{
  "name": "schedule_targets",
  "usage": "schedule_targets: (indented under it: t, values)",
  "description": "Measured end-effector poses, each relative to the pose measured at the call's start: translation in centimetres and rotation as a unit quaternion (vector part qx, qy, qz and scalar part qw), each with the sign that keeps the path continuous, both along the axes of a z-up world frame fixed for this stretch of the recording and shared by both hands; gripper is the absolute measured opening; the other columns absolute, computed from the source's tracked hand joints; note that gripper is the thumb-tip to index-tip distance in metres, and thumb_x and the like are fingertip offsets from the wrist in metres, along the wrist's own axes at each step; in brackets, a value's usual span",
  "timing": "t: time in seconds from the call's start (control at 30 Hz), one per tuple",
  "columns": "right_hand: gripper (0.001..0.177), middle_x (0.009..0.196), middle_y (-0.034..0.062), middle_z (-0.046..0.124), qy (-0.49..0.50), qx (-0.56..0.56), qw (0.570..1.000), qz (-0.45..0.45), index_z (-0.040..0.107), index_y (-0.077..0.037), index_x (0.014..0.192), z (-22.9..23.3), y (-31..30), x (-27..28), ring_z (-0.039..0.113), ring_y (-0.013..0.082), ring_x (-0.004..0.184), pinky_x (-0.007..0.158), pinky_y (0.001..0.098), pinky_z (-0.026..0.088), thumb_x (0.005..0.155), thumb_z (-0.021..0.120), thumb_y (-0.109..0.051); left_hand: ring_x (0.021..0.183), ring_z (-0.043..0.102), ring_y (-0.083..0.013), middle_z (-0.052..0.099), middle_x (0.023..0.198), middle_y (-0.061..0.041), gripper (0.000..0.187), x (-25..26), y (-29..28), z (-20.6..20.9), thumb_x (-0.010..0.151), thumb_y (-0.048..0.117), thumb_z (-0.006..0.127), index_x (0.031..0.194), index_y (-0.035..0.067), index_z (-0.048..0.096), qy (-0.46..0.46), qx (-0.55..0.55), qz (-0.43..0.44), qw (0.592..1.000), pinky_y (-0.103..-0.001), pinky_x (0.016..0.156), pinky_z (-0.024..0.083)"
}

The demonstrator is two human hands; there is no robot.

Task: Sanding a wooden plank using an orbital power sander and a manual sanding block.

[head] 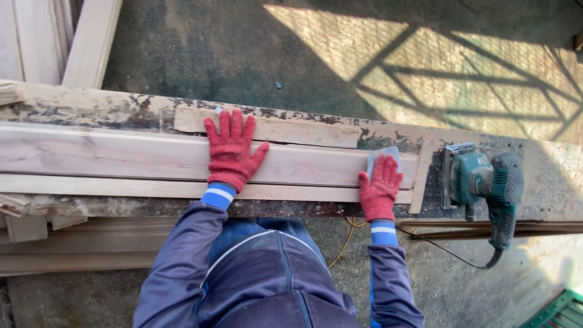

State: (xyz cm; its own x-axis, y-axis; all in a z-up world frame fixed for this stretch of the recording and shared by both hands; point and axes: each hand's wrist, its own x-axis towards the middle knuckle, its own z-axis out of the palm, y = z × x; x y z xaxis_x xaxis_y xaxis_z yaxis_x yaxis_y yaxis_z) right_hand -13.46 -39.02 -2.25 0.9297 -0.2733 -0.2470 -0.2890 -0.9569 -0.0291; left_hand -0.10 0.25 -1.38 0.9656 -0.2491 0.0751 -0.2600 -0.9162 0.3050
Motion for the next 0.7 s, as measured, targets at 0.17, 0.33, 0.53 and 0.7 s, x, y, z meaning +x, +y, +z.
schedule_targets:
  t: [0.17, 0.33, 0.53, 0.7]
  values:
    - [0.105, 0.17, 0.0226, 0.018, 0.0, 0.054, 0.997, 0.06, 0.02, -0.015, 0.167, -0.6, 10.8, 1.6, 0.013, 0.0421, 0.156, 0.126, 0.0579, 0.002, 0.092, 0.013, -0.088, 0.151, 0.035, -0.0434, 0.043, 0.161, -0.022, 0.078, -0.8, 0.2, -3.2, 0.093, 0.063, 0.065, 0.154, 0.015, 0.052, -0.068, -0.083, 0.033, 0.994, -0.069, 0.125, 0.011]
    - [0.061, 0.158, 0.0065, 0.05, -0.075, 0.169, 0.933, 0.308, 0.054, -0.026, 0.152, -0.4, 24.8, 3.4, 0.038, 0.0292, 0.15, 0.128, 0.0509, 0.014, 0.105, 0.029, -0.058, 0.155, 0.032, -0.0373, 0.035, 0.167, -0.016, 0.074, -0.7, 3.6, -5.1, 0.096, 0.052, 0.068, 0.158, 0.02, 0.045, -0.072, -0.246, 0.156, 0.954, -0.057, 0.13, 0.016]
    - [0.068, 0.162, 0.0084, 0.042, -0.015, 0.124, 0.93, 0.345, 0.043, -0.025, 0.159, 1.2, 24.2, 4.4, 0.032, 0.0306, 0.152, 0.13, 0.0476, 0.016, 0.102, 0.034, -0.061, 0.152, 0.028, -0.0439, 0.03, 0.166, -0.022, 0.077, -1.4, 29.6, -4.1, 0.094, 0.04, 0.076, 0.16, 0.013, 0.046, -0.031, -0.023, 0.399, 0.916, -0.063, 0.125, 0.014]
    - [0.081, 0.168, 0.0182, 0.028, -0.022, 0.085, 0.907, 0.412, 0.037, -0.011, 0.16, 0.8, 30.8, 6.0, 0.02, 0.0388, 0.157, 0.129, 0.055, 0.01, 0.097, 0.037, -0.063, 0.159, 0.007, -0.041, 0.021, 0.173, -0.02, 0.077, -3.2, 47.2, -2.9, 0.107, 0.056, 0.04, 0.166, 0.006, 0.037, 0.157, 0.087, 0.411, 0.894, -0.066, 0.124, -0.006]
